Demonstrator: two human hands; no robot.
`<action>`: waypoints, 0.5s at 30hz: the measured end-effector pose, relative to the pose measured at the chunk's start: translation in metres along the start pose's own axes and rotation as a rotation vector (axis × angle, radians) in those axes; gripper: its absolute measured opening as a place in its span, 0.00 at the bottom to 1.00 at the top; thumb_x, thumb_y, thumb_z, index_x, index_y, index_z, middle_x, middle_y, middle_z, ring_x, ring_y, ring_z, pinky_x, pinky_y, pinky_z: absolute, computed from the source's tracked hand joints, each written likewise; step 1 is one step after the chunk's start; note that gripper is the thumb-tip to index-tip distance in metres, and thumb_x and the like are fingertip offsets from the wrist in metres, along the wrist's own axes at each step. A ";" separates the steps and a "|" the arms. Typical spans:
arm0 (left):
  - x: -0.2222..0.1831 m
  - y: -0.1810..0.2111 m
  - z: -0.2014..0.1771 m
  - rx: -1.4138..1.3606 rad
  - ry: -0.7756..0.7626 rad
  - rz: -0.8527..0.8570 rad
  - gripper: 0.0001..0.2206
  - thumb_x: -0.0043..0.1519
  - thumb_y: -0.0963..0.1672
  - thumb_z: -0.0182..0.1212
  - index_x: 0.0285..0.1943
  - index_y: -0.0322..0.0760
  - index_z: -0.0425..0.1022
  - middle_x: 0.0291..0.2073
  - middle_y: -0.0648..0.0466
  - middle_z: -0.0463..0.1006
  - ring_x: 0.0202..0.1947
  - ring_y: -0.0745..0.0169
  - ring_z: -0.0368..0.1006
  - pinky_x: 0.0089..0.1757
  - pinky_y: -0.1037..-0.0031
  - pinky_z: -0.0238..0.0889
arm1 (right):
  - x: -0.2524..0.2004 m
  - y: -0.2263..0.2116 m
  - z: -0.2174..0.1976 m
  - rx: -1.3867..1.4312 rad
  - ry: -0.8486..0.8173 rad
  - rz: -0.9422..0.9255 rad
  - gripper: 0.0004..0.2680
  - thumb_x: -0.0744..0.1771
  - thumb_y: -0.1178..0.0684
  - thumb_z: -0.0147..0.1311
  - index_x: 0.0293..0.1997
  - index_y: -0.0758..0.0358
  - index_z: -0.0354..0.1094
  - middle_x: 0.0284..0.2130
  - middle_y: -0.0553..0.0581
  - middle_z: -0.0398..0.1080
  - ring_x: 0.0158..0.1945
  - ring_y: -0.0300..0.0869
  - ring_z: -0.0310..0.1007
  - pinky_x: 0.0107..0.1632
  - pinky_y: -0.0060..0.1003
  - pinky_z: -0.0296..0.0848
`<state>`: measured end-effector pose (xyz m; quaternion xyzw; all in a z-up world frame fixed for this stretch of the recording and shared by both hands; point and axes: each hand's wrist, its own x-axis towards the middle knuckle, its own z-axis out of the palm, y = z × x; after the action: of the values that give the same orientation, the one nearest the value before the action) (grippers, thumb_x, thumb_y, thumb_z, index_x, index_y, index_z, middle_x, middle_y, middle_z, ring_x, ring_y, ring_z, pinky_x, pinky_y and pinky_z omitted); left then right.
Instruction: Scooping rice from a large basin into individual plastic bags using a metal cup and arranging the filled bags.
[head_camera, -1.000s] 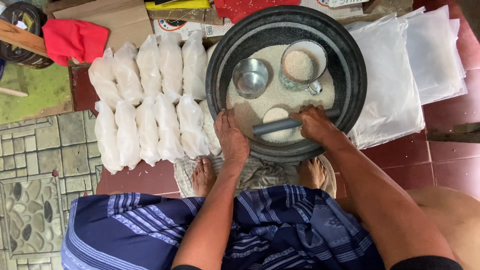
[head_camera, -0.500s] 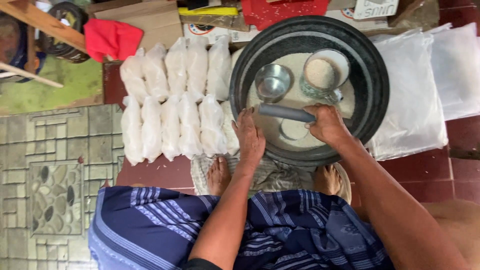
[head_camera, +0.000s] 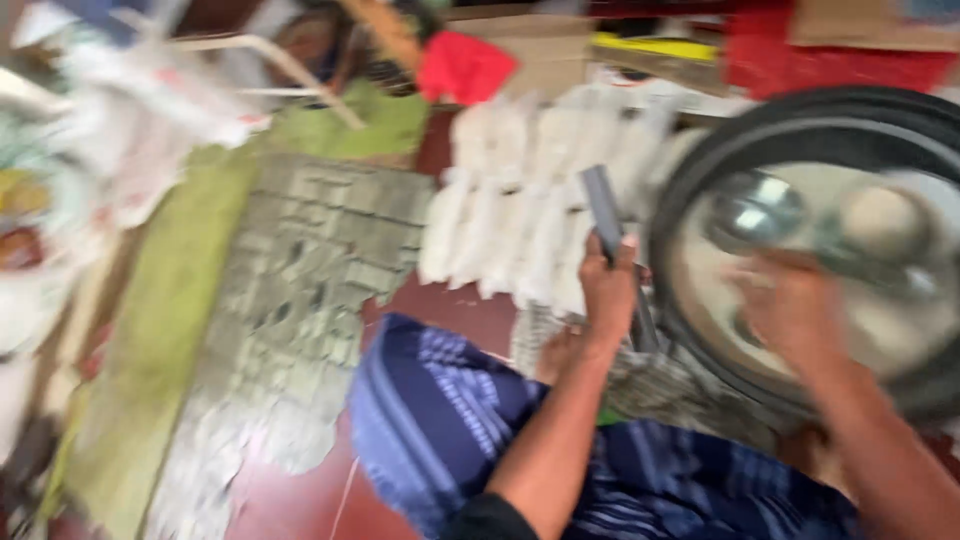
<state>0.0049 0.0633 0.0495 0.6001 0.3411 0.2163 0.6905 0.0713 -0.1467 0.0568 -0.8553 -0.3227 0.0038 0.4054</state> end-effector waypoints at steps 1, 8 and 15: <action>-0.005 0.012 0.000 -0.040 -0.030 -0.013 0.18 0.66 0.43 0.57 0.65 0.35 0.68 0.29 0.58 0.70 0.19 0.73 0.64 0.25 0.79 0.61 | -0.012 0.028 -0.002 -0.263 0.054 0.060 0.15 0.63 0.62 0.63 0.54 0.77 0.76 0.39 0.71 0.75 0.30 0.56 0.73 0.35 0.47 0.71; 0.045 -0.112 -0.009 0.564 0.015 0.365 0.26 0.63 0.38 0.56 0.73 0.31 0.63 0.42 0.39 0.71 0.35 0.43 0.70 0.40 0.59 0.66 | -0.050 0.097 0.037 -0.589 -0.322 0.738 0.36 0.60 0.24 0.58 0.65 0.66 0.68 0.58 0.77 0.64 0.59 0.70 0.64 0.50 0.65 0.73; 0.039 -0.147 -0.010 0.643 -0.079 0.440 0.33 0.53 0.35 0.48 0.74 0.28 0.60 0.56 0.30 0.68 0.48 0.30 0.65 0.50 0.51 0.61 | -0.054 0.100 0.070 -0.596 -0.409 0.805 0.40 0.59 0.27 0.62 0.74 0.64 0.55 0.57 0.74 0.59 0.55 0.67 0.70 0.45 0.59 0.78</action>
<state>0.0072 0.0707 -0.1023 0.8526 0.2278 0.2181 0.4167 0.0646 -0.1743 -0.0739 -0.9711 -0.0289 0.2334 0.0407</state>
